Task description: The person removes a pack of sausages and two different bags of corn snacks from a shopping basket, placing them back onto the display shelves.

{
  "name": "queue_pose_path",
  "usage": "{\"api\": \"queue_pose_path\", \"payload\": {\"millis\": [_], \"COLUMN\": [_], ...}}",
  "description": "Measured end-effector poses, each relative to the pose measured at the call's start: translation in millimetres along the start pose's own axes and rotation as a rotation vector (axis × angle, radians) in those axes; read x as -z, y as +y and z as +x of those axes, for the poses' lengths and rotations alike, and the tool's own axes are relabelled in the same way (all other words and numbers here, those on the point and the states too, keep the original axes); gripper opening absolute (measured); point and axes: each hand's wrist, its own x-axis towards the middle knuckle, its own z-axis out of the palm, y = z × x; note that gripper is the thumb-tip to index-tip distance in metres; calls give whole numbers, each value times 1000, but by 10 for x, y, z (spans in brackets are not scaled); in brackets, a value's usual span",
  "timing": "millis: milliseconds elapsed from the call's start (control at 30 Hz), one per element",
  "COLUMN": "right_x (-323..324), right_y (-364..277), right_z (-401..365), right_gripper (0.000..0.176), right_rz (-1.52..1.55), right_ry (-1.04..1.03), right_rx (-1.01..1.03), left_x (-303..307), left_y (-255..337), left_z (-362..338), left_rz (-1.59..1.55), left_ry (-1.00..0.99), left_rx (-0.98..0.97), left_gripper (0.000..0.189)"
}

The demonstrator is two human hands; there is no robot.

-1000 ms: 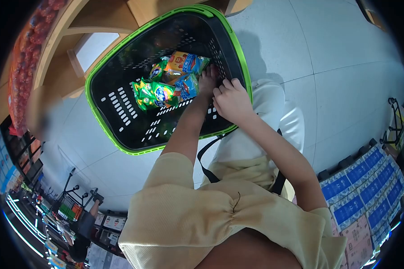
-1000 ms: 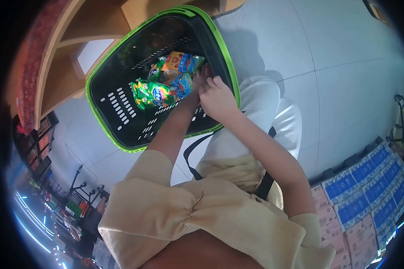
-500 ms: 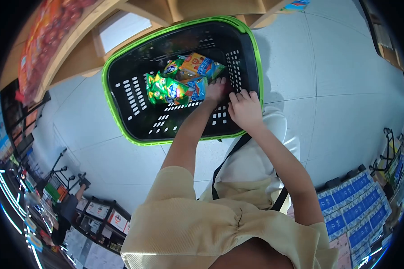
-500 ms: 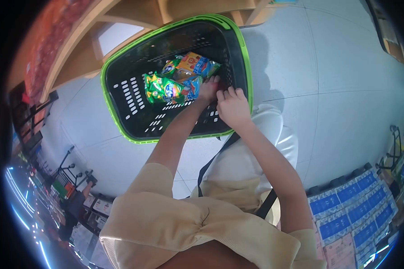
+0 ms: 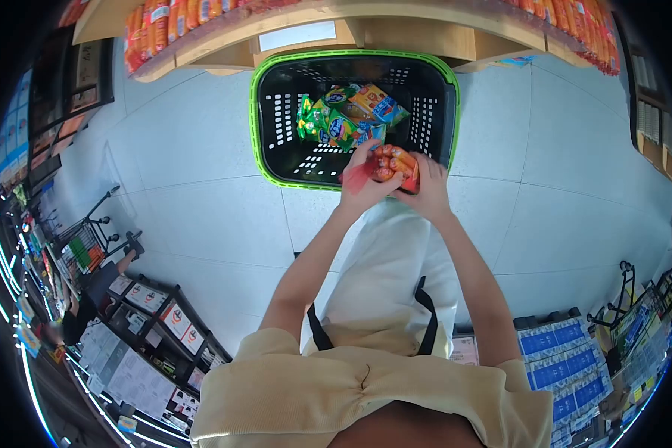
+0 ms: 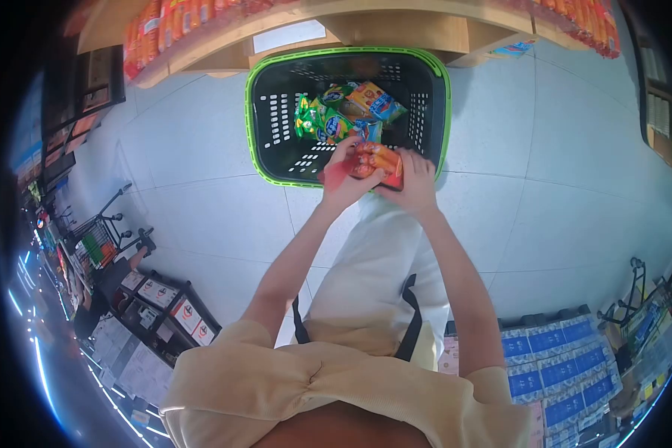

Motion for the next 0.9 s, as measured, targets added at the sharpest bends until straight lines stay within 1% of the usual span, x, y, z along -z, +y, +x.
{"api": "queue_pose_path", "payload": {"millis": [33, 100, 133, 167, 200, 233, 267, 300, 333, 367, 400, 433, 467, 500, 567, 600, 633, 667, 733, 767, 800, 833, 867, 900], "right_x": [89, 256, 397, 564, 685, 751, 792, 833, 872, 903, 934, 972, 1011, 1043, 1038, 1072, 1087, 1083, 993, 892, 766, 654, 513, 421], "right_y": [-176, -584, -794, -1003, -1174, -1299, -1398, -1488, -1574, -1661, -1748, -1837, -1922, -1987, -2015, -2068, -2123, -2174, -2298, -2368, -2429, -2492, -2588, -2658], "right_z": [-17, -101, -119, -128, -206, -264, -327, -390, -459, -539, -619, -679, -730, -792, -981, -1078, -1180, -1292, -1546, -1678, -1804, -1918, -2018, -2102], "right_gripper": [87, 76, 76, 74, 71, 71, 63, 54, 54, 52, 51, 51, 52, 53, 56, 55, 53, 53, 57, 57, 56, 55, 56, 56], "right_rz": [-1, 260, 258, 567, 877, 875, 1145, 1415, 1408, 1688, 1970, 1963, 1939, 1915, 1916, 1808, 1701, 1696, 1184, 1184, 1050, 915, 1028, 1039], "right_ry": [6, -36, -20, -143, -272, -249, -218, -184, -159, -118, -75, -51, 34, 118, 124, 96, 68, 76, 62, 67, 57, 49, 131, 140], "right_rx": [8, -144, -141, -353, -568, -559, -618, -664, -646, -718, -778, -745, -805, -860, -797, -822, -845, -807, -704, -679, -712, -743, -732, -713], "left_x": [174, 518, 659, 763, 834, 922, 1008, 1018, 1016, 1012, 976, 908, 848, 806, 745, 741, 751, 769, 831, 863, 856, 899, 944, 1012], "left_y": [175, 513, 670, 771, 858, 961, 1006, 1107, 1205, 1298, 1349, 1366, 1379, 1414, 1513, 1585, 1654, 1707, 1722, 1695, 1571, 1556, 1544, 1521], "left_z": [-47, -128, -167, -191, -246, -268, -309, -356, -413, -488, -593, -707, -800, -862, -975, -1044, -1122, -1199, -1369, -1490, -1603, -1724, -1841, -1951], "left_rz": [1, -81, -201, -198, -428, -654, -503, -502, -636, -766, -763, -821, -874, -870, -919, -914, -793, -673, -675, -681, -680, -675, -633, -584], "left_ry": [6, -99, -155, -161, -206, -254, -377, -393, -490, -591, -612, -637, -660, -682, -712, -728, -727, -717, -696, -676, -635, -633, -600, -564], "left_rx": [-9, -22, 5, -13, 58, 124, 135, 110, 176, 246, 221, 353, 485, 452, 668, 632, 643, 652, 624, 633, 610, 589, 621, 654], "left_gripper": [75, 72, 71, 71, 72, 72, 76, 76, 71, 65, 65, 66, 67, 67, 67, 67, 64, 62, 58, 55, 51, 51, 48, 45]}}
